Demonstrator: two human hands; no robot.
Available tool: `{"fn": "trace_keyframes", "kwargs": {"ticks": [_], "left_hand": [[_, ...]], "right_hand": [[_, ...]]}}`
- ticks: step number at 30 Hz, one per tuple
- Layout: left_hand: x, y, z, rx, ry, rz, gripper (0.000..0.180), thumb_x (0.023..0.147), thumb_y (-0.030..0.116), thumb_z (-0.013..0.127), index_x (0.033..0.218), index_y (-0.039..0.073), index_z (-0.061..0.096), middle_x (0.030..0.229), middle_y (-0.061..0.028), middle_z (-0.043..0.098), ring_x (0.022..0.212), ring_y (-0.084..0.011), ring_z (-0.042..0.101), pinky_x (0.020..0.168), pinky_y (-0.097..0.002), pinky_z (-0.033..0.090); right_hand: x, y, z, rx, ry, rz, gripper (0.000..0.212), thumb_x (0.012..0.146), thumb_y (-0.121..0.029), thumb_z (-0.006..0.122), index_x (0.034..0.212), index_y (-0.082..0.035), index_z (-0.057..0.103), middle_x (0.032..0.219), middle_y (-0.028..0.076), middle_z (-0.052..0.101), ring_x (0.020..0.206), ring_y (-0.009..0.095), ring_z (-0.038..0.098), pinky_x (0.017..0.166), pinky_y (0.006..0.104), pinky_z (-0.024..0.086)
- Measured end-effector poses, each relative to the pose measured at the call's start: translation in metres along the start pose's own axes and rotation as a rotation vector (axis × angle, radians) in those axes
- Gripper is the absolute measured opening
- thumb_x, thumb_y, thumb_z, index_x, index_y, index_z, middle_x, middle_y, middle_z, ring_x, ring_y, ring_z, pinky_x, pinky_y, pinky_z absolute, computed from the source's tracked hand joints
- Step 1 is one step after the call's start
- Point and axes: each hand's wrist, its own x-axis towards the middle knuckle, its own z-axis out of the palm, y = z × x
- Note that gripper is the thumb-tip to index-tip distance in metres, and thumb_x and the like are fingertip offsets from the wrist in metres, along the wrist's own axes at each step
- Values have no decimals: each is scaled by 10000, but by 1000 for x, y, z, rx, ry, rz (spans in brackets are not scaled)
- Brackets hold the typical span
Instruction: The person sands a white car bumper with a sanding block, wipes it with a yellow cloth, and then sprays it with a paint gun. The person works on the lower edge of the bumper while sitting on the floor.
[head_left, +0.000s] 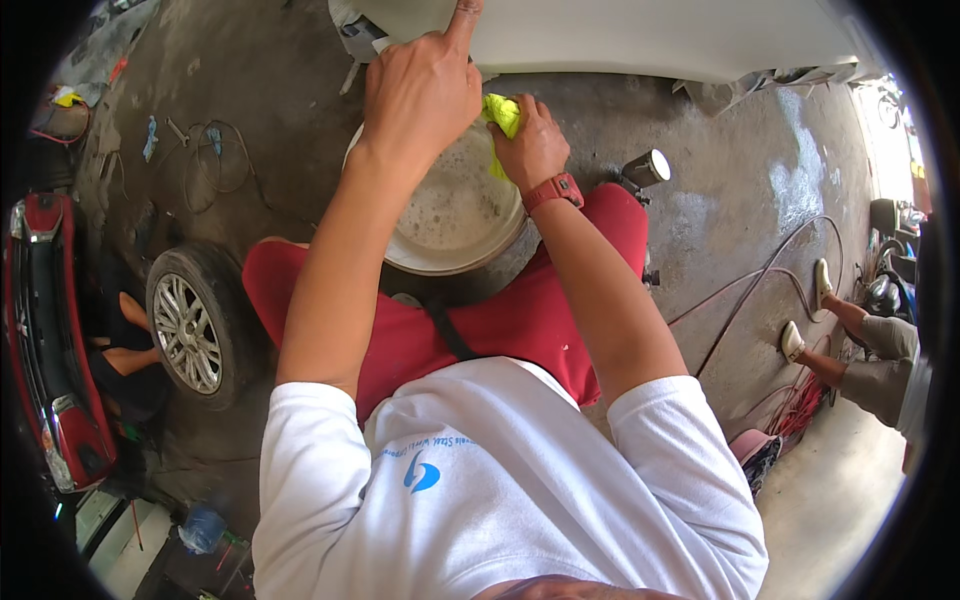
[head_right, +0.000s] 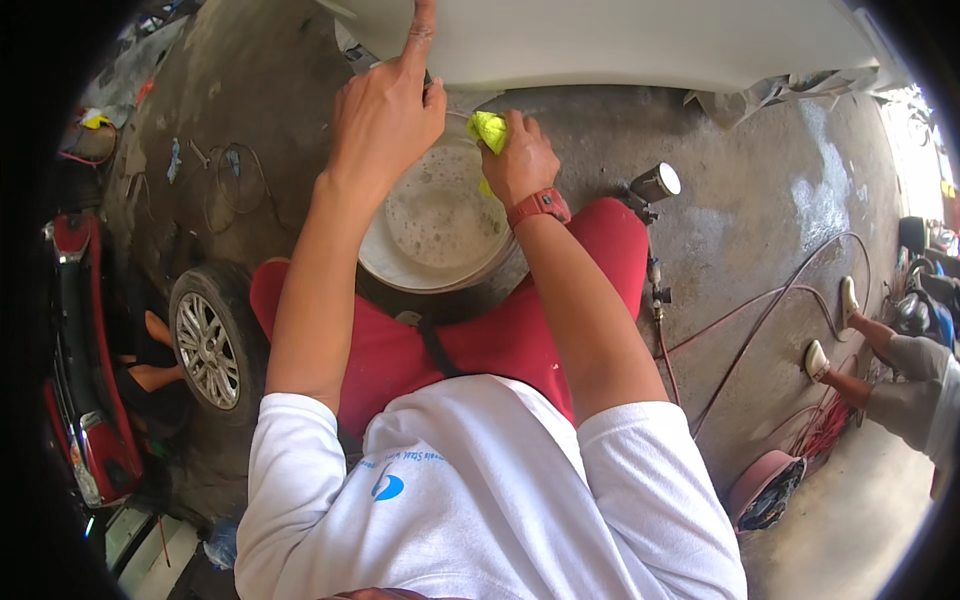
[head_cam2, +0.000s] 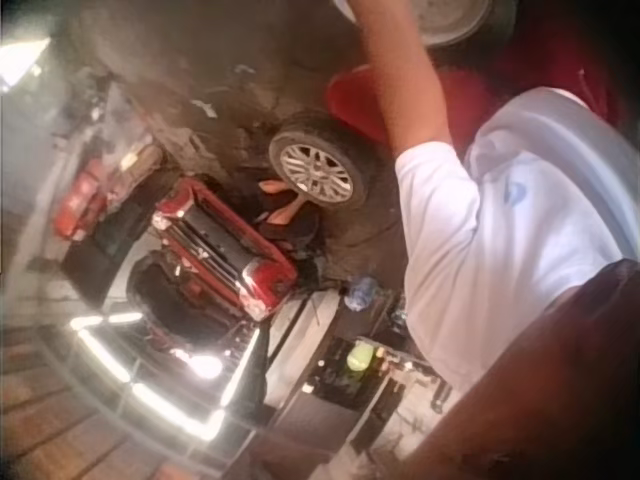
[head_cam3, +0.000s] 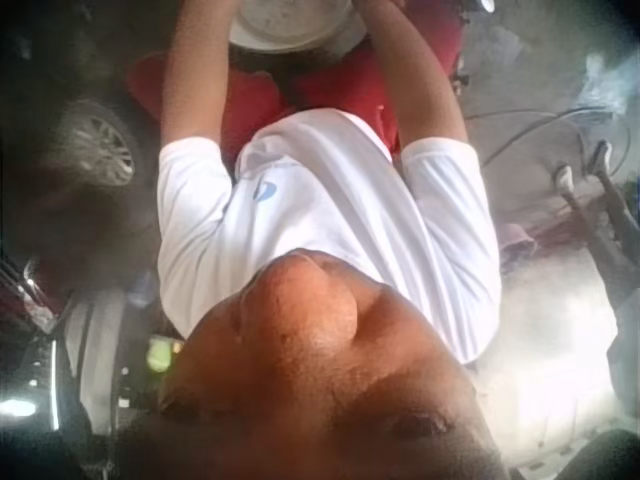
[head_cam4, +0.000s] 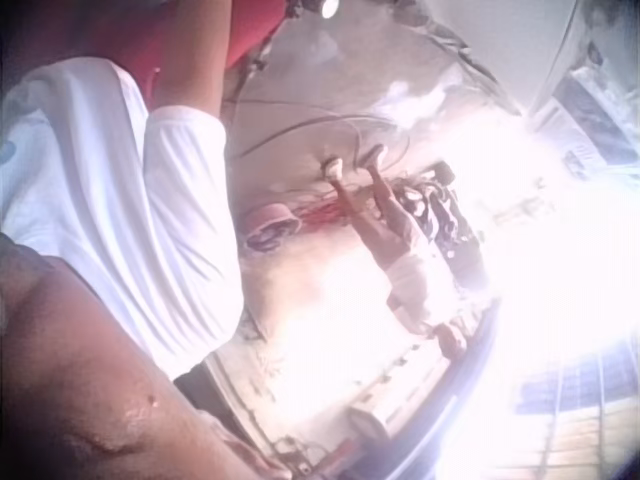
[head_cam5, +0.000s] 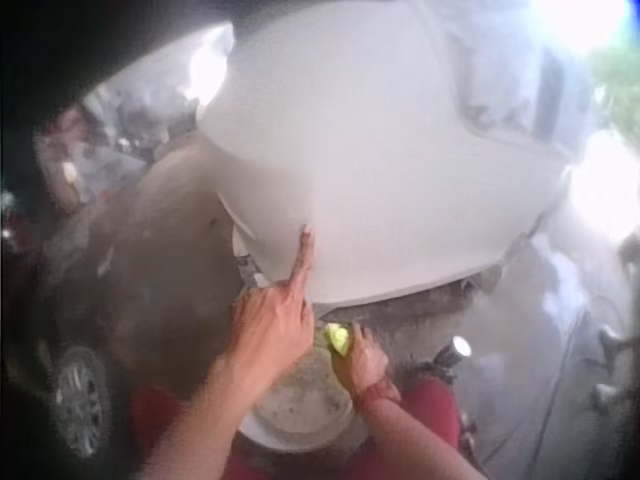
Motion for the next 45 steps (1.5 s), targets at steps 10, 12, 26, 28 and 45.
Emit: {"fn": "trace_keyframes", "kwargs": {"ticks": [10, 12, 26, 28, 45], "left_hand": [[65, -62, 128, 202, 655, 331, 1046, 943, 116, 672, 1801, 231, 85, 832, -232, 768, 799, -441, 776, 830, -544, 619], [74, -83, 142, 17, 636, 320, 917, 980, 154, 670, 1778, 192, 219, 899, -212, 780, 901, -404, 787, 885, -528, 615], [140, -70, 107, -2053, 1076, 446, 462, 1163, 200, 531, 1608, 73, 536, 1617, -119, 555, 1426, -305, 590, 1164, -524, 516], [154, -63, 95, -1789, 1258, 516, 548, 1165, 200, 513, 1670, 2, 434, 1707, -175, 483, 1531, -348, 520, 1278, -462, 402], [125, -33, 150, -1412, 1105, 468, 575, 1187, 195, 412, 1716, -15, 330, 1659, -307, 493, 1564, -415, 473, 1291, -466, 362]], "right_hand": [[-4, -4, -2, 7, 6, -4, 458, 871, -308, 886, 1263, -190, 680, 1226, 97, 717, 1141, 395, 719, 901, 541, 605], [-4, -4, 0, 16, 14, -4, 460, 870, -312, 887, 1263, -192, 679, 1229, 97, 717, 1140, 396, 719, 900, 541, 606], [1, -1, 2, -51, 39, -58, 521, 874, -379, 869, 1318, -187, 677, 1253, 109, 732, 1110, 412, 738, 892, 536, 610], [1, -2, 2, -58, 39, -55, 517, 872, -372, 869, 1311, -182, 675, 1246, 107, 738, 1098, 415, 743, 887, 540, 607], [4, 7, 10, -104, 51, -150, 506, 908, -381, 844, 1291, -127, 632, 1227, 148, 734, 1076, 442, 738, 875, 566, 596]]}}
